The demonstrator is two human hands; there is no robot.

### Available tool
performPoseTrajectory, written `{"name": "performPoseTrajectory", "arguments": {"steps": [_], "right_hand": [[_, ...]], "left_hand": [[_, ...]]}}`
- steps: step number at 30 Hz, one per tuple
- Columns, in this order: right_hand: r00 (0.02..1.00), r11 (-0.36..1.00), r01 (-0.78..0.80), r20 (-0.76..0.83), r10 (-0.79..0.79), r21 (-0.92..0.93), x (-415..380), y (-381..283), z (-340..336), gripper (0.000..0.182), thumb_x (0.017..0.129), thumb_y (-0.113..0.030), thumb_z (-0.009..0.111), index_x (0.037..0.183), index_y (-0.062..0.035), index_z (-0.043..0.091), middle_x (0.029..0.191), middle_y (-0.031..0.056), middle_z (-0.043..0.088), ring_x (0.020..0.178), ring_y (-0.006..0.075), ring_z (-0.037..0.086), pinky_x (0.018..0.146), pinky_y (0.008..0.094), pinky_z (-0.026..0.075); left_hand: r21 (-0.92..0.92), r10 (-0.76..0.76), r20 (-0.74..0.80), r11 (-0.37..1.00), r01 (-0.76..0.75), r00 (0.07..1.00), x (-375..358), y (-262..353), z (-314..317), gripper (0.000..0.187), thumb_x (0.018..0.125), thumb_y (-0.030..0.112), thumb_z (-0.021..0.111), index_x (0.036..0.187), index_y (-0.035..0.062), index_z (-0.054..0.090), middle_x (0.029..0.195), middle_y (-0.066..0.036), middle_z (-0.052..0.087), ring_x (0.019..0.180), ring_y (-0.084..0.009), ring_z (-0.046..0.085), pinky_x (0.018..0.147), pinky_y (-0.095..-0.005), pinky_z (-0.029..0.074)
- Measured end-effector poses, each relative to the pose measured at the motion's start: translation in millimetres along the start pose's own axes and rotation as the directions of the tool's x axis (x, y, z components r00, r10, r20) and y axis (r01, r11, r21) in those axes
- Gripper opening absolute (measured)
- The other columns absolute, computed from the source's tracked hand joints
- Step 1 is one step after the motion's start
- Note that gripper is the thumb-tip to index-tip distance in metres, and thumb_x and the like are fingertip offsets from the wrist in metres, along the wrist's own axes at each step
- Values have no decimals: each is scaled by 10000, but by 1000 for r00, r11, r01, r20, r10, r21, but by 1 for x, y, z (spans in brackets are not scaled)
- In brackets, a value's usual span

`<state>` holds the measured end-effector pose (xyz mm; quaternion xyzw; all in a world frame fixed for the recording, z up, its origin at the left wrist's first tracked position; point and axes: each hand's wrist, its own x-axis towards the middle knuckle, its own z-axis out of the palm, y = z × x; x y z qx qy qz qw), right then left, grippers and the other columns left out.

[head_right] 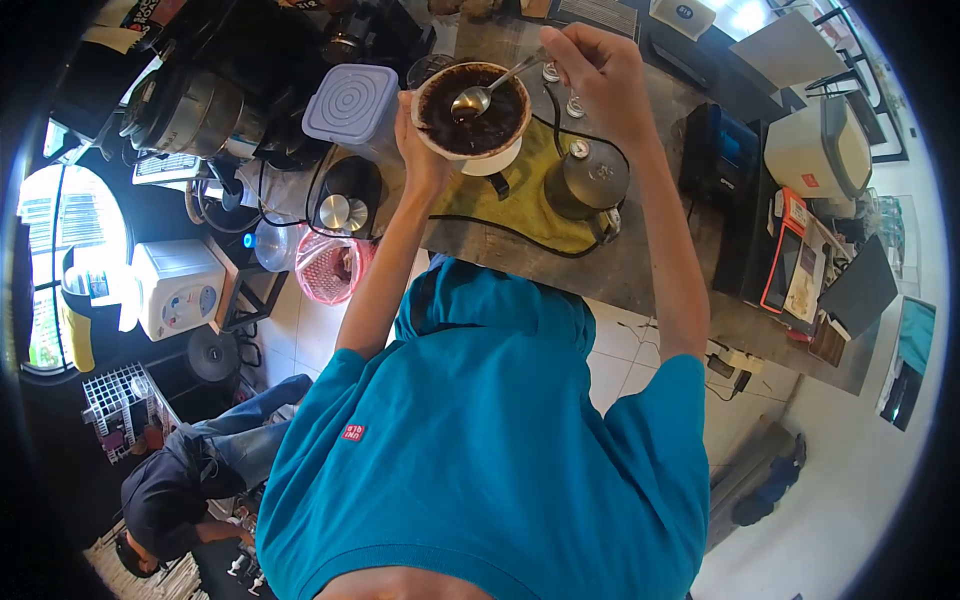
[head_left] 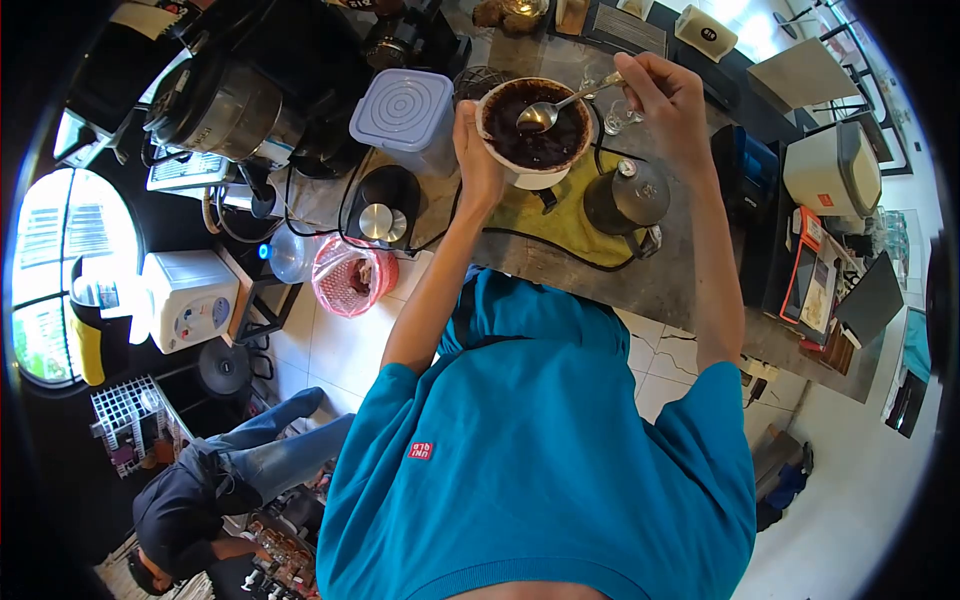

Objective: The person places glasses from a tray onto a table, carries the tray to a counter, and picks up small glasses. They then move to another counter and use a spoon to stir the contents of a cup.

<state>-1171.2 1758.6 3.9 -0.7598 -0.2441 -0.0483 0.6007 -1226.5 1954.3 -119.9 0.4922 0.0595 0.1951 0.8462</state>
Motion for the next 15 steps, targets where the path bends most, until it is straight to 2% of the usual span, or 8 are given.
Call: {"name": "performPoseTrajectory", "arguments": {"steps": [2,6,9,11,13,14,15], "right_hand": [[996,993,87,-17,-88,-81,1,0,-1,326,967,-256,637,748,-14,637,557,-61,466,518,10,391,475,224,283],[998,978,67,-8,-70,-198,-1,-4,2,332,977,-243,624,729,-23,603,588,-69,422,553,10,359,501,223,261],[993,956,112,-15,-121,-270,-1,2,8,336,969,-247,636,727,-17,602,583,-64,409,552,10,349,502,230,257],[992,937,108,-22,-123,-332,-3,10,9,343,957,-289,636,777,2,633,536,-28,410,509,47,349,477,264,277],[998,952,58,-7,-63,-299,-6,21,12,361,956,-301,632,758,0,622,538,-30,413,508,49,354,481,269,282],[1000,964,7,12,-3,-267,-7,26,13,380,956,-313,628,738,-2,611,541,-32,416,508,51,358,484,275,286],[1000,964,6,12,-3,-266,-9,29,14,380,956,-313,628,738,-2,611,541,-32,416,508,51,358,484,275,286]], "left_hand": [[-16,-8,2,1000,8,1000,1,0,0,416,1079,414,326,974,60,515,918,-8,518,838,-77,500,793,-236,458],[22,32,11,999,-32,999,8,-7,-5,426,1072,435,336,973,60,512,943,-10,514,854,-75,500,793,-238,459],[52,50,19,997,-51,999,6,-4,-7,437,1067,452,341,957,61,502,936,-4,498,854,-70,489,793,-235,455],[51,57,33,997,-59,998,8,-3,-6,443,1064,460,342,945,62,496,928,0,486,852,-67,481,795,-234,449],[29,57,9,998,-57,998,8,-2,-7,455,1048,469,345,1062,51,524,1002,-62,622,921,-137,637,847,-294,553],[30,58,10,998,-58,998,7,-2,-7,455,1048,469,345,1062,51,524,1002,-62,622,921,-137,637,847,-294,553],[30,47,21,998,-48,999,5,2,-5,443,1057,464,339,995,58,506,946,-29,543,878,-101,547,820,-264,494]]}}
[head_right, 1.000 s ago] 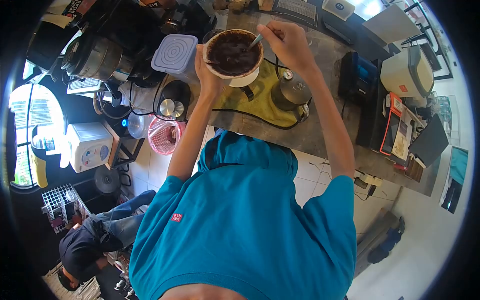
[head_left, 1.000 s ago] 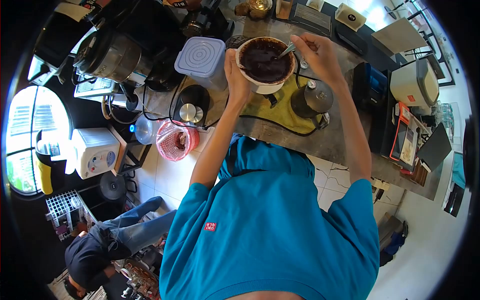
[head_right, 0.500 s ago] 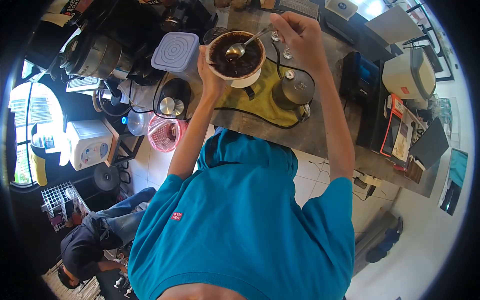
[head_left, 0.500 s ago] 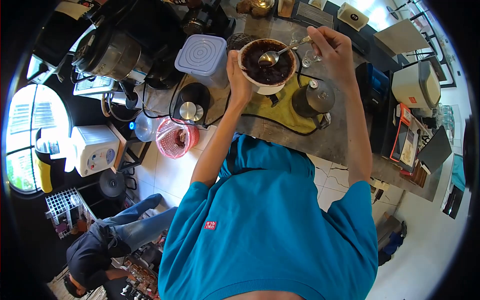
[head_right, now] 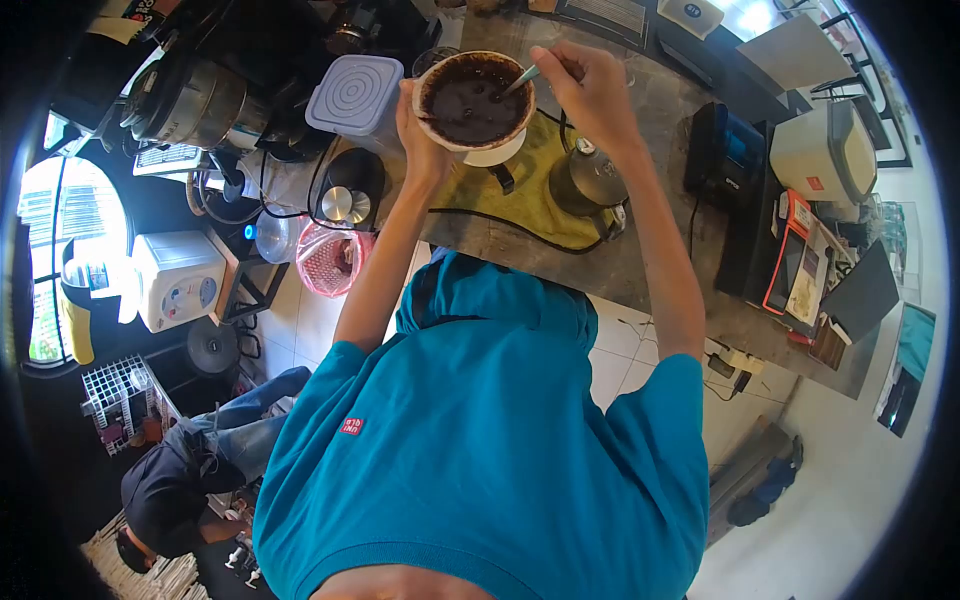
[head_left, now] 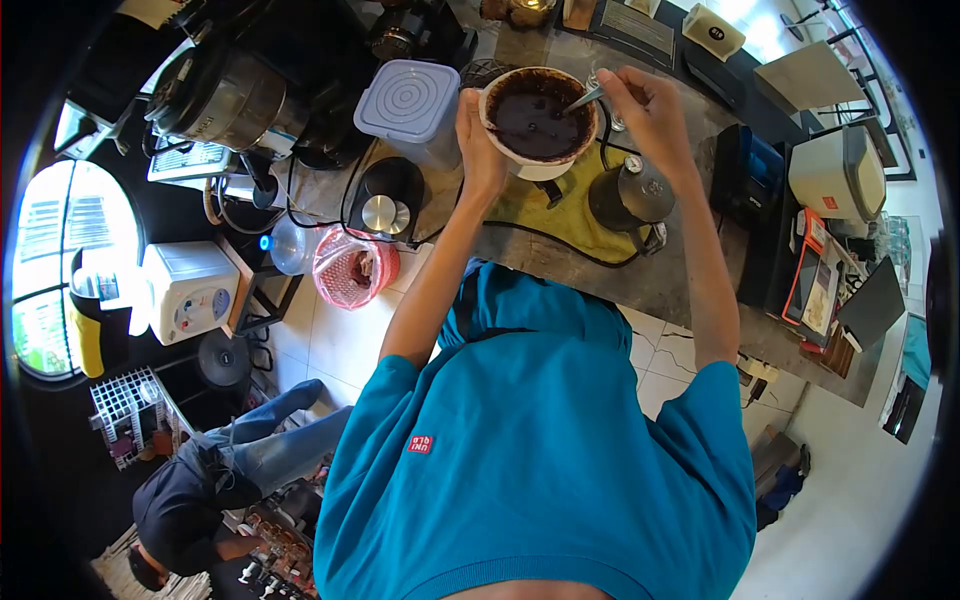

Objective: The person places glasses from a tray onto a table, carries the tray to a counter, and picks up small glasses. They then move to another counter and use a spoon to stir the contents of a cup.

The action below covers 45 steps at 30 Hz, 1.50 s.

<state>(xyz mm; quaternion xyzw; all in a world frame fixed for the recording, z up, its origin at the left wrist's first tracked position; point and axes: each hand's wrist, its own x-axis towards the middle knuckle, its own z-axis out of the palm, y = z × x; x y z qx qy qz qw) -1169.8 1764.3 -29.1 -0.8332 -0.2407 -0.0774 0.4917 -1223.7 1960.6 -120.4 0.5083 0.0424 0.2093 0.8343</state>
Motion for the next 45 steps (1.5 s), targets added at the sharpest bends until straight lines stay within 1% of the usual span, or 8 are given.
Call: {"name": "performPoseTrajectory", "arguments": {"steps": [1,8,19,25,29,33,38,45], "right_hand": [[998,996,-58,17,57,74,-1,2,1,387,958,-314,624,716,-12,601,546,-34,427,510,47,367,489,269,288],[964,903,-264,80,252,339,-6,11,-2,388,971,-325,610,685,-64,612,562,-54,474,520,22,396,498,222,280],[993,950,-59,-82,89,307,1,-6,-13,323,971,-238,637,722,-31,627,592,-77,467,546,0,393,494,204,278],[999,996,-8,-50,4,-87,-5,-6,-1,344,966,-274,633,779,14,626,587,-46,429,562,44,355,506,255,289],[1000,996,-21,-17,20,-87,-8,9,14,340,963,-271,629,778,14,632,580,-23,439,558,51,371,507,267,302],[975,961,-224,41,220,164,-7,26,18,336,966,-260,621,758,5,630,600,-36,471,572,43,414,512,255,301],[928,862,-367,74,366,350,-3,26,7,317,967,-273,629,723,-71,624,626,-52,484,566,28,405,513,220,272],[989,976,-143,53,136,164,10,3,-9,329,972,-248,636,709,-53,596,628,-59,461,570,23,387,519,208,281]], "left_hand": [[-1,-10,12,1000,10,1000,-1,2,2,445,1066,458,334,927,64,488,891,4,464,835,-65,457,792,-234,435],[39,-12,19,999,11,1000,-4,-9,-6,436,1066,451,346,922,65,488,892,0,474,832,-69,464,787,-235,440],[14,-5,-32,1000,6,999,6,-35,-17,430,1073,433,334,868,76,457,840,18,439,797,-82,416,763,-234,393],[36,-4,29,999,3,1000,7,-32,-20,441,1067,451,343,872,71,453,841,17,436,814,-79,404,760,-235,390],[84,-16,2,996,16,1000,4,-16,-11,433,1064,453,355,886,69,442,844,22,423,819,-76,388,760,-238,385],[70,-21,-67,997,25,998,6,-17,-11,403,1067,419,367,886,68,440,840,27,408,819,-76,380,764,-241,380],[58,7,47,998,-10,999,8,-18,-16,359,1064,375,397,882,70,445,848,30,398,832,-76,378,775,-238,371],[-84,-138,84,986,145,987,7,-12,-15,398,1047,451,420,961,68,485,907,32,446,893,-65,404,837,-225,371]]}}
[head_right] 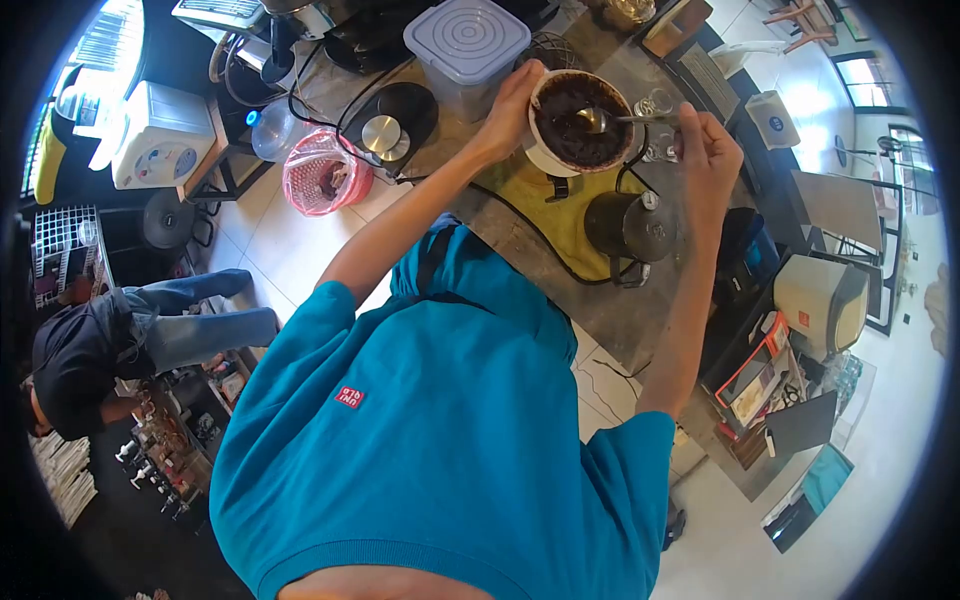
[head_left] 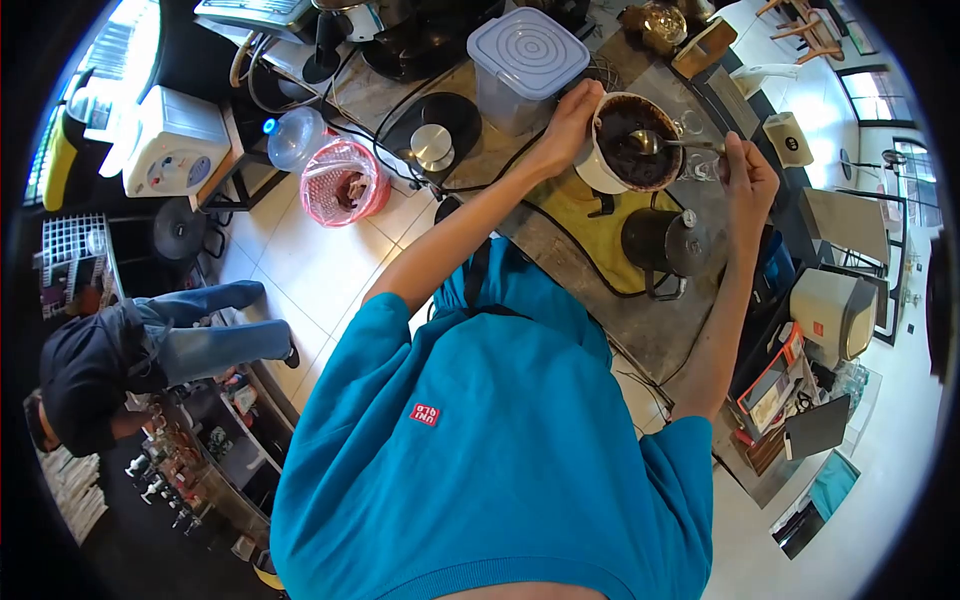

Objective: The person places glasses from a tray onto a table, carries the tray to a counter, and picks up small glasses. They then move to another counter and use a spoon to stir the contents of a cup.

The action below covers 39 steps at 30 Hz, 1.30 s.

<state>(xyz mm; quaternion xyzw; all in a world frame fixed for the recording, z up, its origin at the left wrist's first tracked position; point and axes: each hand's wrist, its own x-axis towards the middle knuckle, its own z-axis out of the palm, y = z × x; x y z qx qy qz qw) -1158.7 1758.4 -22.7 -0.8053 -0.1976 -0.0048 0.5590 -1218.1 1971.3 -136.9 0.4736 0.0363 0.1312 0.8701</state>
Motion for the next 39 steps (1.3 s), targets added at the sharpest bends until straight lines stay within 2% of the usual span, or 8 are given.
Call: {"name": "performPoseTrajectory", "arguments": {"steps": [6,16,20,25,28,30,32,39], "right_hand": [[991,958,132,-1,-137,-254,3,3,18,337,964,-235,639,756,22,577,598,-30,416,577,41,364,513,248,299],[995,990,-78,65,71,118,4,10,14,364,976,-247,619,680,-38,589,577,-52,463,527,22,371,492,229,277],[999,993,-32,13,31,110,1,-2,9,356,977,-251,616,694,-36,601,578,-48,477,530,23,383,495,222,296],[995,987,81,-42,-88,-139,-4,-3,13,365,966,-289,623,753,8,614,565,-24,464,534,57,393,503,255,314],[999,983,23,-18,-27,-181,-7,11,18,392,957,-330,621,777,18,623,565,-16,460,534,74,392,507,278,319],[1000,985,15,0,-16,-173,-8,21,18,425,953,-359,615,758,19,615,563,-20,462,532,75,405,506,289,325],[998,998,-52,22,52,22,-7,22,21,417,958,-335,617,722,9,599,563,-31,464,530,66,410,503,281,320],[991,984,-119,73,111,130,-4,4,5,374,971,-300,612,711,-31,618,567,-50,464,520,35,384,500,230,293]], "left_hand": [[71,36,27,997,-38,999,4,-5,-4,416,1047,461,410,950,63,481,901,31,446,881,-67,405,837,-230,371],[121,-3,-32,993,7,999,9,-13,-8,433,1057,441,388,967,37,513,923,8,488,900,-72,432,871,-231,383],[69,-33,-1,997,33,999,4,-8,-9,425,1053,441,403,990,40,529,912,9,505,877,-68,460,836,-229,413],[30,-43,-46,999,45,998,5,-13,-10,447,1043,457,419,1057,27,540,962,-6,552,919,-79,509,866,-234,431],[83,-30,-45,996,34,999,9,-12,-13,479,1037,479,417,1069,19,548,995,-26,572,947,-84,528,896,-230,428],[49,-47,-30,998,48,998,6,-14,-14,472,1040,473,412,1058,24,555,985,-25,573,938,-83,531,897,-234,429],[54,-37,-30,998,38,999,7,-14,-13,445,1046,460,405,1015,40,547,951,-15,560,900,-77,518,867,-233,428],[119,16,-17,993,-14,1000,8,-16,-15,397,1065,419,373,940,68,508,867,15,496,826,-66,459,802,-226,413]]}}
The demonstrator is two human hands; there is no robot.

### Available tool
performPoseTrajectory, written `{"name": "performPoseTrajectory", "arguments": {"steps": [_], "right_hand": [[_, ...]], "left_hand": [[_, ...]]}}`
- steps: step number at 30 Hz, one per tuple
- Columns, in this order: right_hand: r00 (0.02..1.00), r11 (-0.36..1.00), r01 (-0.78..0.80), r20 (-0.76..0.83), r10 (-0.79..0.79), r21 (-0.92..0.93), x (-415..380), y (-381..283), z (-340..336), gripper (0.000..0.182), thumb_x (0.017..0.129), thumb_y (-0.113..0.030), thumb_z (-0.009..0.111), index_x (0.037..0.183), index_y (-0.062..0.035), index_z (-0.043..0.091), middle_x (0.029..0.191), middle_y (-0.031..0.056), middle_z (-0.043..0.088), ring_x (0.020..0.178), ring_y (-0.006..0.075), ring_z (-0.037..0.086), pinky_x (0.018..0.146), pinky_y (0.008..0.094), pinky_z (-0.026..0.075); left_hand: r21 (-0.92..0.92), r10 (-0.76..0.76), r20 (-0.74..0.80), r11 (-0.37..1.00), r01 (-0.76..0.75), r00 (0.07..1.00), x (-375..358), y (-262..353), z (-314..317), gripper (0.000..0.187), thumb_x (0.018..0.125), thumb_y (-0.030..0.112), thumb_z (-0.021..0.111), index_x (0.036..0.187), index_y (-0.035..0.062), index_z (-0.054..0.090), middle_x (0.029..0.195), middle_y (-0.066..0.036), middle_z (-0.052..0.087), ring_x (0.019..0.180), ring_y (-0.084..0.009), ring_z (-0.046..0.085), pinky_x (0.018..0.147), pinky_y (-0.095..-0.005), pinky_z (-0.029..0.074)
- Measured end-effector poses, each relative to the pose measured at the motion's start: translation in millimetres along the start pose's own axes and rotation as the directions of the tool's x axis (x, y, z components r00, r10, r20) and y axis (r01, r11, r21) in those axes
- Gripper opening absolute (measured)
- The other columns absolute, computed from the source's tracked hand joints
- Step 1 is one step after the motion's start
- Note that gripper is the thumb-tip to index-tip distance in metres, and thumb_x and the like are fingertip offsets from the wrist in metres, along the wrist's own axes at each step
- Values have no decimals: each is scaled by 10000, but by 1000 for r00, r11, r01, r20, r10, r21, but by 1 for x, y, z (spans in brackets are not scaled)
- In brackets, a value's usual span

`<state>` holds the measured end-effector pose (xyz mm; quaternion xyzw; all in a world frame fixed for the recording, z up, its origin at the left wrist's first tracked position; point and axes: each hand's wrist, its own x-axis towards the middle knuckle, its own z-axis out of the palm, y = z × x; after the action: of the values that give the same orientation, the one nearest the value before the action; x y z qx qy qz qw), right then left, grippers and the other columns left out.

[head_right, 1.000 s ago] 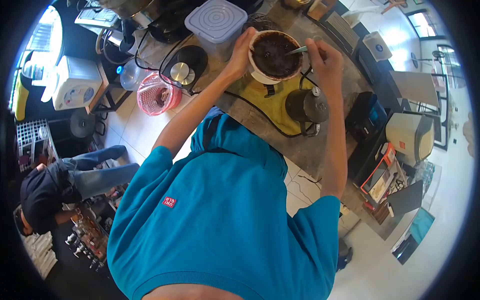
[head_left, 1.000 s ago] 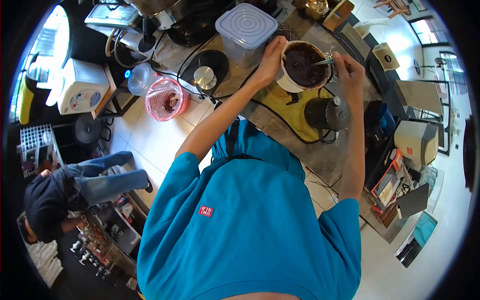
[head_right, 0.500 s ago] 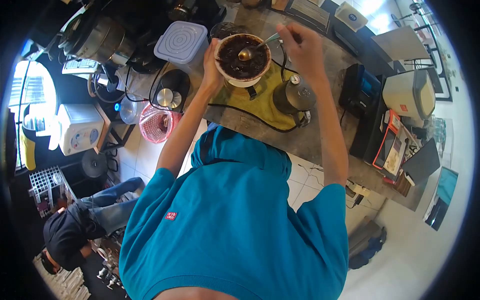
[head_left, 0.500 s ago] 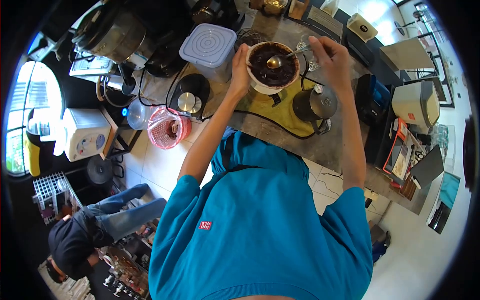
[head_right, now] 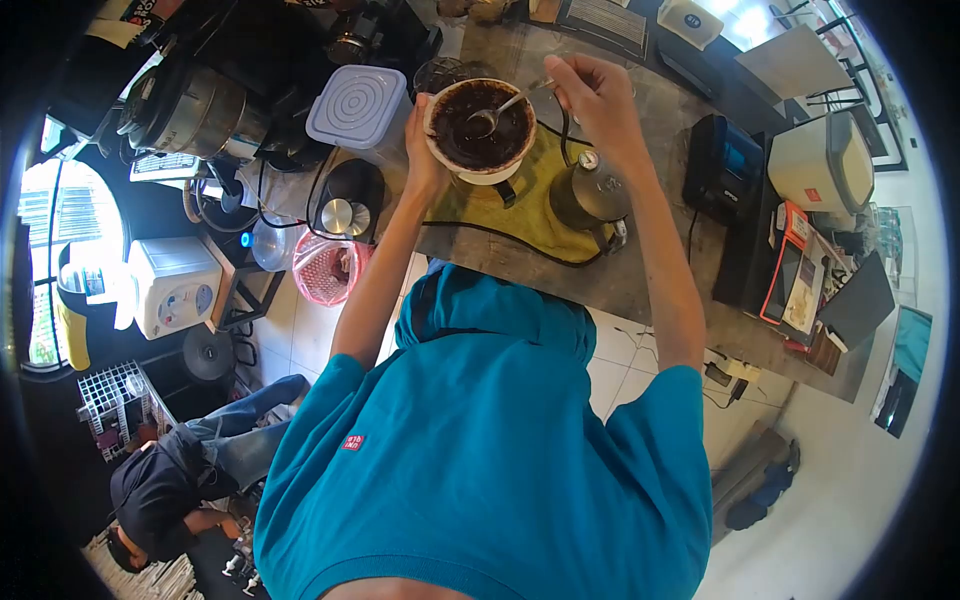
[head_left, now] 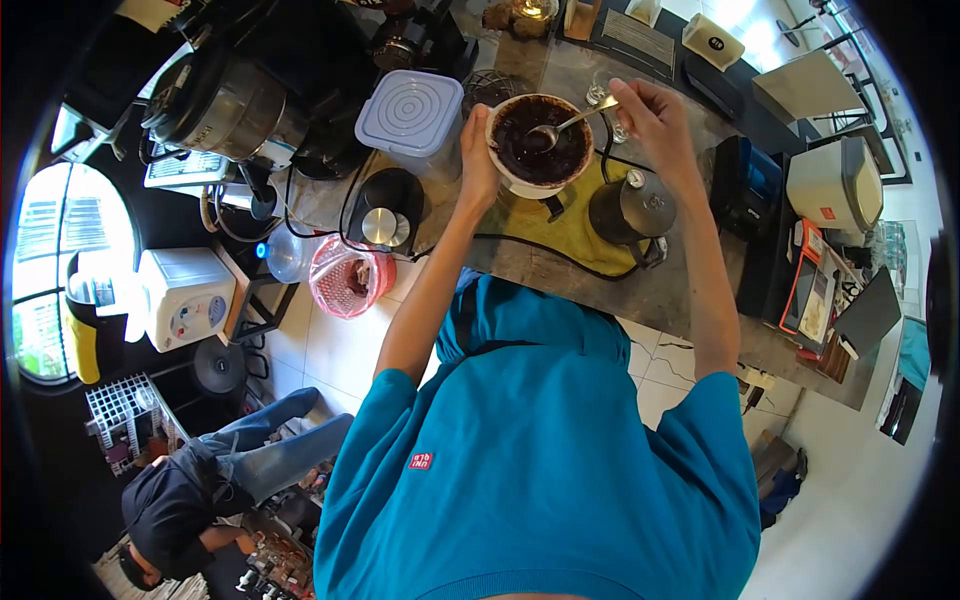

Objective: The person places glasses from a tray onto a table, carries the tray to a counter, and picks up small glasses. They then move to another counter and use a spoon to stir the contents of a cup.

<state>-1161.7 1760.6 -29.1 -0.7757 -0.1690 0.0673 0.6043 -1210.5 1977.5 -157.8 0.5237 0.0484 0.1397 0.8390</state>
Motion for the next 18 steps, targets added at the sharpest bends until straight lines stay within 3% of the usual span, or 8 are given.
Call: {"name": "performPoseTrajectory", "arguments": {"steps": [2,6,8,12,14,17,18], "right_hand": [[986,986,143,-70,-149,-91,-5,-13,4,372,972,-300,610,718,-28,625,560,-54,460,516,30,373,491,227,282],[972,945,168,-113,-206,-282,-13,-32,8,364,971,-287,610,732,-13,625,547,-36,458,507,53,367,485,265,289],[935,849,264,-94,-341,-457,-13,-33,9,341,963,-262,615,760,12,610,536,28,427,507,95,354,490,310,294],[933,840,274,-80,-350,-468,-12,-18,13,332,956,-252,618,779,26,589,547,80,376,509,133,329,500,337,298],[966,872,180,-88,-245,-456,-13,-11,16,324,952,-244,620,786,30,567,568,97,348,517,146,309,504,341,293],[985,924,119,-73,-156,-364,-7,18,15,360,954,-256,622,745,31,561,546,63,389,514,118,329,502,320,297],[985,924,120,-72,-157,-364,-7,21,15,360,954,-256,622,745,31,561,546,63,389,514,118,329,502,320,297]], "left_hand": [[8,-5,17,1000,5,1000,0,2,0,396,1067,417,370,943,69,513,865,18,493,828,-65,457,805,-225,413],[-32,-54,3,998,54,999,-1,2,1,409,1063,432,376,953,65,523,880,18,504,845,-64,466,819,-228,413],[-37,-61,-9,997,60,998,0,0,1,418,1060,438,380,967,59,531,892,15,512,858,-65,473,829,-230,415],[-61,-71,-30,996,69,997,0,-3,-1,447,1052,455,396,1022,36,548,941,1,535,897,-73,492,858,-233,418],[-61,-68,-23,996,67,997,0,-3,-2,456,1050,458,400,1038,28,552,957,-5,540,908,-77,496,866,-234,418],[-84,-74,-11,994,73,997,1,-4,-3,457,1049,461,402,1029,28,548,959,-6,538,906,-80,495,864,-236,418],[-61,-52,12,997,52,999,3,-5,-6,435,1041,465,413,1042,50,543,996,-30,585,931,-107,560,871,-267,472]]}}
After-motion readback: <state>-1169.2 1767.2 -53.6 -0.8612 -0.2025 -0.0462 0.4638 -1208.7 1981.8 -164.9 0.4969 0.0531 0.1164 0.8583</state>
